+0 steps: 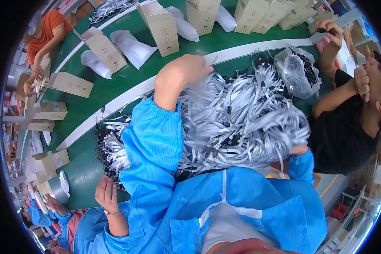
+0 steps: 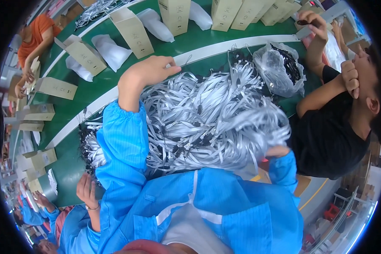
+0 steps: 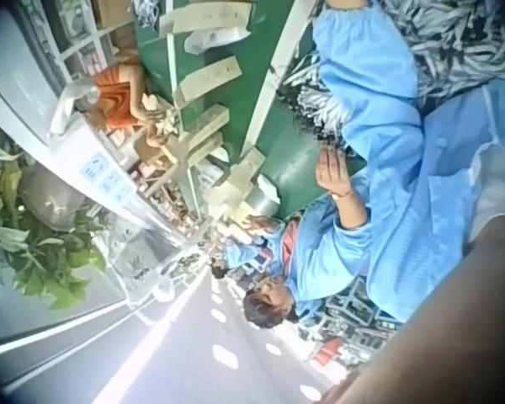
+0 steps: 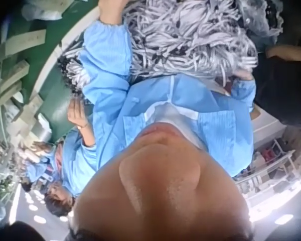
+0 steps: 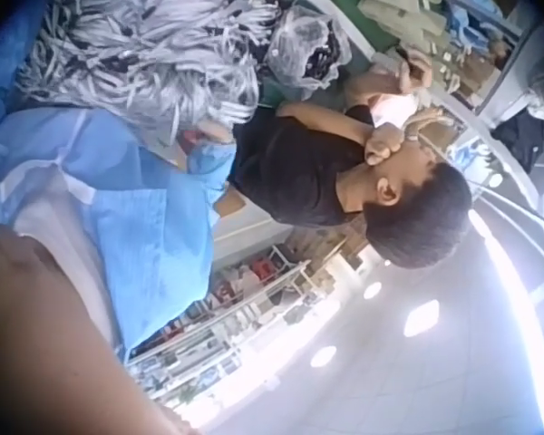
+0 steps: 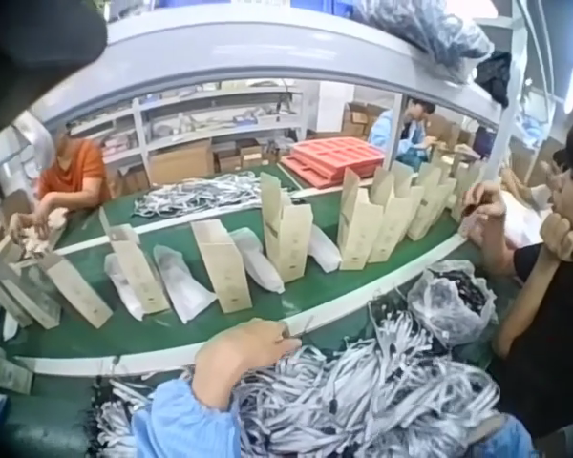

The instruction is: The person packs lanyards by picking up straps from a pile, folding them by hand, and inserting them into open cardboard boxes on the table.

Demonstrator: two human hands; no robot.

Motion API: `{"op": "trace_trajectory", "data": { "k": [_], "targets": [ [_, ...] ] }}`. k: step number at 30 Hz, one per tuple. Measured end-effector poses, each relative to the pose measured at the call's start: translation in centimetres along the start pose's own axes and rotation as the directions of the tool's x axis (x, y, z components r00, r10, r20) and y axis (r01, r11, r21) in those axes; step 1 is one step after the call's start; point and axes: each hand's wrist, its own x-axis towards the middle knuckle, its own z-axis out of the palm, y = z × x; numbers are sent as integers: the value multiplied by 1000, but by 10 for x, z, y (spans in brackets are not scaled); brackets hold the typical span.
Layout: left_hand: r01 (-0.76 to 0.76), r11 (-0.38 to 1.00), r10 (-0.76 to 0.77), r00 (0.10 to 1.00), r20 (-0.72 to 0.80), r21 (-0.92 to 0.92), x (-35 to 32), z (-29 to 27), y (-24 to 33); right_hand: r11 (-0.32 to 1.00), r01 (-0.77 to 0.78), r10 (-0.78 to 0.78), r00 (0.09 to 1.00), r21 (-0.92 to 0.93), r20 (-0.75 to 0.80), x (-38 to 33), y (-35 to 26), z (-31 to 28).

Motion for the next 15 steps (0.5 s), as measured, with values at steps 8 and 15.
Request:
{"op": "trace_trajectory", "data": {
  "k": [8,15],
  "targets": [
    [-60,989,95,960,265,-137,132,20,59,406,-104,-95,983,-908,-155,23,-260,288],
    [-28,978,97,937,336,-206,212,37,93,-113,47,-258,963,-993,75,61,-346,315]
  ]
}}
